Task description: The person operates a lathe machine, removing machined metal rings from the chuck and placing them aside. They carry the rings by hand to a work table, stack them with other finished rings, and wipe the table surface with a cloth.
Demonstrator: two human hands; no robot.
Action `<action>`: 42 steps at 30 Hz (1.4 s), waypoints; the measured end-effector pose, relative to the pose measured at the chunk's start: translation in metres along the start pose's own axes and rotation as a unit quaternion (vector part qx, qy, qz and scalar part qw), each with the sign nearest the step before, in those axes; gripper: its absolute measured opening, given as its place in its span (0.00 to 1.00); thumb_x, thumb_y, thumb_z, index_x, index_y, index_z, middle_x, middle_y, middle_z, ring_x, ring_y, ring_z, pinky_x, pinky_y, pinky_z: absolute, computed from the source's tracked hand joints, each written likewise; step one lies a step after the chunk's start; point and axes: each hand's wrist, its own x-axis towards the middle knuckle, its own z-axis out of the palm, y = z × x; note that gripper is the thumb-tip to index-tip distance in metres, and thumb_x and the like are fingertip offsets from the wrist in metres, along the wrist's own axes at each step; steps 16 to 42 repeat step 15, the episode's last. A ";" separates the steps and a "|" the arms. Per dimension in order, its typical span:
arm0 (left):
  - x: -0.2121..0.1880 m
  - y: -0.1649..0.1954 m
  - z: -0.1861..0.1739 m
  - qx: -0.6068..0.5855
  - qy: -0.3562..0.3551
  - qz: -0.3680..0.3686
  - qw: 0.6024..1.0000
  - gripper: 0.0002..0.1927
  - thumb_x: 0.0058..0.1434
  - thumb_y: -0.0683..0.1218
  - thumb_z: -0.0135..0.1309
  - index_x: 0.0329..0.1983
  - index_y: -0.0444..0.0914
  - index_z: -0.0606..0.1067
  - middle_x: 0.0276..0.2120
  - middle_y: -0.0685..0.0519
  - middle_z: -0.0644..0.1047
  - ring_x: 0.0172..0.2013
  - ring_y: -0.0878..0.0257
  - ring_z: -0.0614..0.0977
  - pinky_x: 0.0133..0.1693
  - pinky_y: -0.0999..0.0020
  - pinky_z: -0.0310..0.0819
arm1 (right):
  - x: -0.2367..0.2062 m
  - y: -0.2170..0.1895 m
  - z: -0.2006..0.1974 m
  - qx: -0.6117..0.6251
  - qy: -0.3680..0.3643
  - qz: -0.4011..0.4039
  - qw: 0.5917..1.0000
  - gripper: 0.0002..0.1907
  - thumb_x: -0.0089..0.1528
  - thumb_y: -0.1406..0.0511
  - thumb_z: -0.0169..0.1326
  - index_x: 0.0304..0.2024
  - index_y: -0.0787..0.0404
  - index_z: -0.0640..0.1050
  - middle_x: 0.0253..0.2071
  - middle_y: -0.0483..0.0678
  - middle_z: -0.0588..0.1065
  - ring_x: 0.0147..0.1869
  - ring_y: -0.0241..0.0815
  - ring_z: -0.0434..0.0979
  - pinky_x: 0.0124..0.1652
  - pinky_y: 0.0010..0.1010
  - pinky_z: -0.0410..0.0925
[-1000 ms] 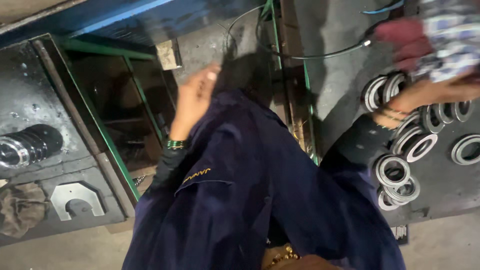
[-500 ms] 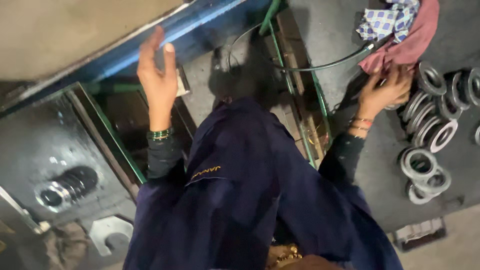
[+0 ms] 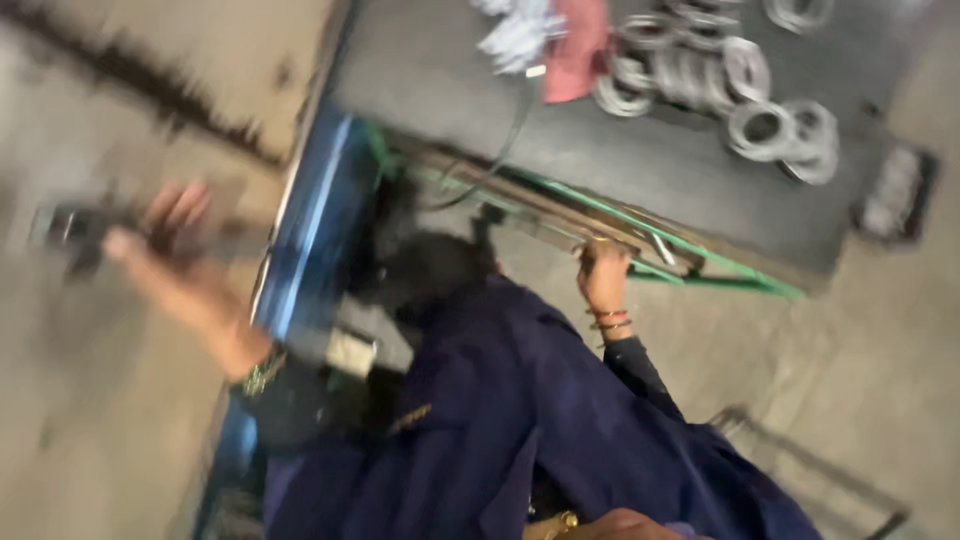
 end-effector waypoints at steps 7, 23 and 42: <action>0.009 0.005 0.006 0.070 0.024 0.034 0.997 0.37 0.69 0.68 0.46 0.55 0.27 0.68 0.41 0.39 0.78 0.30 0.53 0.80 0.32 0.59 0.79 | -0.100 -0.006 -0.025 -0.106 -0.246 0.301 0.915 0.23 0.64 0.47 0.51 0.37 0.57 0.83 0.36 0.54 0.81 0.43 0.57 0.80 0.55 0.46 0.66; 0.026 -0.040 -0.020 0.032 0.019 0.049 0.998 0.33 0.75 0.68 0.42 0.44 0.31 0.70 0.35 0.43 0.76 0.23 0.62 0.72 0.25 0.69 0.67 | -0.146 0.052 -0.077 -0.181 -0.471 0.301 0.809 0.30 0.59 0.53 0.54 0.62 0.53 0.72 0.70 0.54 0.66 0.71 0.58 0.70 0.65 0.59 0.62; 0.026 -0.040 -0.020 0.032 0.019 0.049 0.998 0.33 0.75 0.68 0.42 0.44 0.31 0.70 0.35 0.43 0.76 0.23 0.62 0.72 0.25 0.69 0.67 | -0.146 0.052 -0.077 -0.181 -0.471 0.301 0.809 0.30 0.59 0.53 0.54 0.62 0.53 0.72 0.70 0.54 0.66 0.71 0.58 0.70 0.65 0.59 0.62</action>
